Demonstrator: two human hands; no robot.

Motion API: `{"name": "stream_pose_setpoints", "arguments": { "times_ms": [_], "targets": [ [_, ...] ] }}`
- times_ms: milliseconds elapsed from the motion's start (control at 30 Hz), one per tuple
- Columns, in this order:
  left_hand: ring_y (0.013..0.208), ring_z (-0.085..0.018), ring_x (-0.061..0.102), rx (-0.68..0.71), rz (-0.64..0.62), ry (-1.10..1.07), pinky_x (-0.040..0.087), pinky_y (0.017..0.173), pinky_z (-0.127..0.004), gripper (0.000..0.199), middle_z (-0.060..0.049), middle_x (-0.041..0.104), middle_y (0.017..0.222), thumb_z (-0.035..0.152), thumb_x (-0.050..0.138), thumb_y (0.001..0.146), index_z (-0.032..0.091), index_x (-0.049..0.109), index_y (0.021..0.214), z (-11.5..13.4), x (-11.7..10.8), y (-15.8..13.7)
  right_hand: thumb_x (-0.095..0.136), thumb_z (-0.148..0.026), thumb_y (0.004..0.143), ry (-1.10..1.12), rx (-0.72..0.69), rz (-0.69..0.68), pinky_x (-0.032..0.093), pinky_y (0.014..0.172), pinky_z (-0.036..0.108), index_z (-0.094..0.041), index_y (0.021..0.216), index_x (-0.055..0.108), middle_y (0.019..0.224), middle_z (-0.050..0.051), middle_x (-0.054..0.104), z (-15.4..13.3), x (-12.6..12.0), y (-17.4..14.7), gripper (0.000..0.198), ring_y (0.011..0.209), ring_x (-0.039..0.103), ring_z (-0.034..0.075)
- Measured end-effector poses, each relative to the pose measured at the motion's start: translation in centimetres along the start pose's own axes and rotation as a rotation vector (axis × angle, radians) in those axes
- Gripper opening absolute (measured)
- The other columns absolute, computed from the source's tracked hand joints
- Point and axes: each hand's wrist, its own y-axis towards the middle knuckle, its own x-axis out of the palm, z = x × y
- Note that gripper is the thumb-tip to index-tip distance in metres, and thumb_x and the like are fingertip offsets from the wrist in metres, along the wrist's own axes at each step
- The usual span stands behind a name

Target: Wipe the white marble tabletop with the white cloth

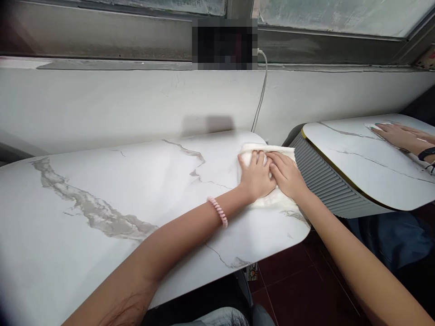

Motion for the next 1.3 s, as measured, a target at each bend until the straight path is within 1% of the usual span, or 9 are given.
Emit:
{"name": "stream_pose_setpoints", "arguments": {
  "times_ms": [200, 333, 433, 500, 600, 700, 833, 1133, 1300],
  "targets": [
    [0.145, -0.028, 0.022, -0.040, 0.021, -0.010, 0.016, 0.114, -0.066, 0.055, -0.012, 0.035, 0.156, 0.034, 0.023, 0.098, 0.013, 0.039, 0.146, -1.5, 0.1, 2.9, 0.030, -0.035, 0.094, -0.022, -0.026, 0.035, 0.041, 0.105, 0.051, -0.021, 0.121, 0.059, 0.127, 0.010, 0.062, 0.7, 1.0, 3.7, 0.042, 0.119, 0.055, 0.029],
    [0.146, -0.027, 0.023, -0.042, 0.015, -0.033, 0.014, 0.116, -0.063, 0.054, -0.010, 0.034, 0.156, 0.033, 0.023, 0.098, 0.015, 0.040, 0.146, -3.7, -0.4, 4.2, 0.032, -0.033, 0.093, -0.033, -0.062, 0.068, 0.042, 0.103, 0.049, -0.021, 0.116, 0.061, 0.123, 0.010, 0.064, 0.6, 2.4, 6.1, 0.039, 0.116, 0.056, 0.028],
    [0.147, -0.026, 0.022, -0.046, -0.005, -0.036, 0.011, 0.117, -0.062, 0.055, -0.010, 0.032, 0.157, 0.035, 0.026, 0.097, 0.015, 0.038, 0.147, -5.6, -0.8, 5.1, 0.034, -0.031, 0.092, -0.039, -0.059, 0.089, 0.043, 0.102, 0.049, -0.021, 0.114, 0.062, 0.120, 0.010, 0.065, 0.0, 3.5, 8.0, 0.038, 0.115, 0.057, 0.028],
    [0.147, -0.026, 0.021, -0.076, -0.011, -0.024, 0.009, 0.117, -0.062, 0.056, -0.010, 0.030, 0.158, 0.036, 0.027, 0.097, 0.015, 0.038, 0.148, -6.8, -1.0, 5.5, 0.034, -0.031, 0.092, -0.040, -0.057, 0.082, 0.043, 0.103, 0.048, -0.020, 0.114, 0.062, 0.119, 0.011, 0.065, -0.5, 4.3, 9.1, 0.038, 0.114, 0.057, 0.028],
    [0.148, -0.026, 0.020, -0.129, 0.011, -0.022, 0.009, 0.117, -0.063, 0.057, -0.010, 0.031, 0.158, 0.036, 0.023, 0.098, 0.015, 0.037, 0.148, -8.3, -1.3, 5.4, 0.034, -0.030, 0.092, -0.030, -0.077, 0.056, 0.042, 0.102, 0.046, -0.019, 0.114, 0.063, 0.119, 0.011, 0.066, -1.5, 5.2, 10.5, 0.038, 0.114, 0.057, 0.028],
    [0.147, -0.026, 0.021, -0.160, 0.031, -0.018, 0.010, 0.117, -0.063, 0.057, -0.010, 0.032, 0.158, 0.035, 0.018, 0.099, 0.016, 0.036, 0.149, -9.3, -1.8, 4.7, 0.034, -0.029, 0.092, -0.013, -0.114, 0.038, 0.042, 0.102, 0.046, -0.020, 0.115, 0.062, 0.120, 0.011, 0.066, -2.4, 6.0, 11.2, 0.038, 0.114, 0.056, 0.028],
    [0.148, -0.027, 0.021, -0.177, 0.025, 0.019, 0.010, 0.117, -0.063, 0.056, -0.010, 0.030, 0.158, 0.036, 0.019, 0.099, 0.017, 0.035, 0.150, -10.0, -2.4, 3.2, 0.034, -0.028, 0.092, 0.005, -0.124, 0.039, 0.042, 0.103, 0.046, -0.019, 0.116, 0.063, 0.121, 0.011, 0.066, -3.7, 6.7, 10.9, 0.038, 0.115, 0.056, 0.027],
    [0.148, -0.027, 0.019, -0.206, 0.011, 0.015, 0.009, 0.116, -0.064, 0.057, -0.010, 0.028, 0.159, 0.036, 0.018, 0.099, 0.017, 0.033, 0.151, -10.3, -3.4, -1.0, 0.035, -0.028, 0.092, -0.014, -0.128, 0.000, 0.039, 0.106, 0.047, -0.016, 0.120, 0.062, 0.127, 0.012, 0.063, -7.1, 7.1, 8.5, 0.041, 0.119, 0.054, 0.028],
    [0.148, -0.028, 0.020, -0.229, 0.015, 0.028, 0.010, 0.115, -0.065, 0.058, -0.011, 0.028, 0.159, 0.037, 0.019, 0.099, 0.016, 0.033, 0.150, -10.0, -4.1, -4.4, 0.035, -0.029, 0.092, -0.005, -0.168, -0.014, 0.040, 0.104, 0.046, -0.015, 0.122, 0.060, 0.127, 0.013, 0.063, -9.2, 7.1, 6.4, 0.041, 0.118, 0.054, 0.028]
  ]
}}
